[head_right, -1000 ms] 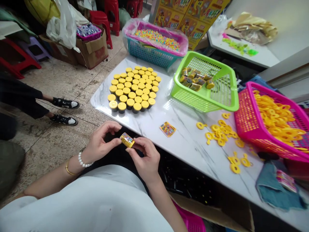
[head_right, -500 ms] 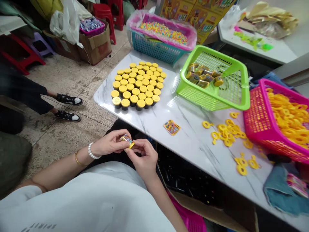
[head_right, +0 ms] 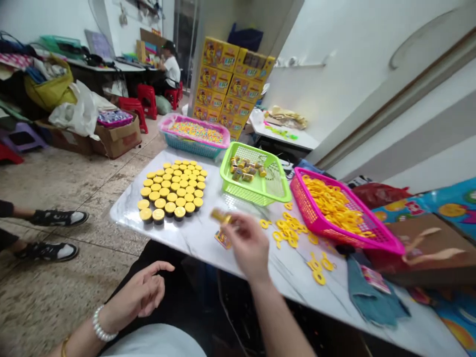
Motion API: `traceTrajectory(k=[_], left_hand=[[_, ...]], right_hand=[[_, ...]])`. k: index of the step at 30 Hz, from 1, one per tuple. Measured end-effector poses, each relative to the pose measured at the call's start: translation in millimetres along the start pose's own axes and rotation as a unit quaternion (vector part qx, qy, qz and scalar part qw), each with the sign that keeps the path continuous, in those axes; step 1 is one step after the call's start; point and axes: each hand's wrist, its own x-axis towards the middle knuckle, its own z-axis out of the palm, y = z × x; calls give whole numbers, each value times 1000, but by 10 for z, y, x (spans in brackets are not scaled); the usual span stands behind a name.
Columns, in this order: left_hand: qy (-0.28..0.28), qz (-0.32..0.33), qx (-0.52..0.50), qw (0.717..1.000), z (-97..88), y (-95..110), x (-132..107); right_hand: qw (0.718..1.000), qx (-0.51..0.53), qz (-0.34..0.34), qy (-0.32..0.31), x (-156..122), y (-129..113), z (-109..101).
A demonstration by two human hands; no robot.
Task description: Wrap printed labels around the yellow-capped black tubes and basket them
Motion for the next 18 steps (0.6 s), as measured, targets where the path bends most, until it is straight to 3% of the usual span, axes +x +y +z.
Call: traceTrajectory(k=[2, 5, 7, 11, 13, 18], left_hand=[[38, -20, -7, 999, 3, -56, 2], [70, -32, -8, 997, -31, -138, -33], [99, -33, -16, 994, -81, -184, -75], [184, -31, -25, 982, -178, -214, -159], [203, -31, -16, 979, -188, -183, -175], [177, -3, 52, 983, -51, 10, -68]], right_hand=[[995, -28, -49, 87, 537, 20, -172], [984, -133, -86, 80, 888, 146, -280], [973, -198, -99, 57, 745, 275, -259], [959, -273, -64, -44, 71, 585, -156], [954, -291, -53, -48, -162, 714, -119], [946, -306, -97, -43, -200, 787, -82]])
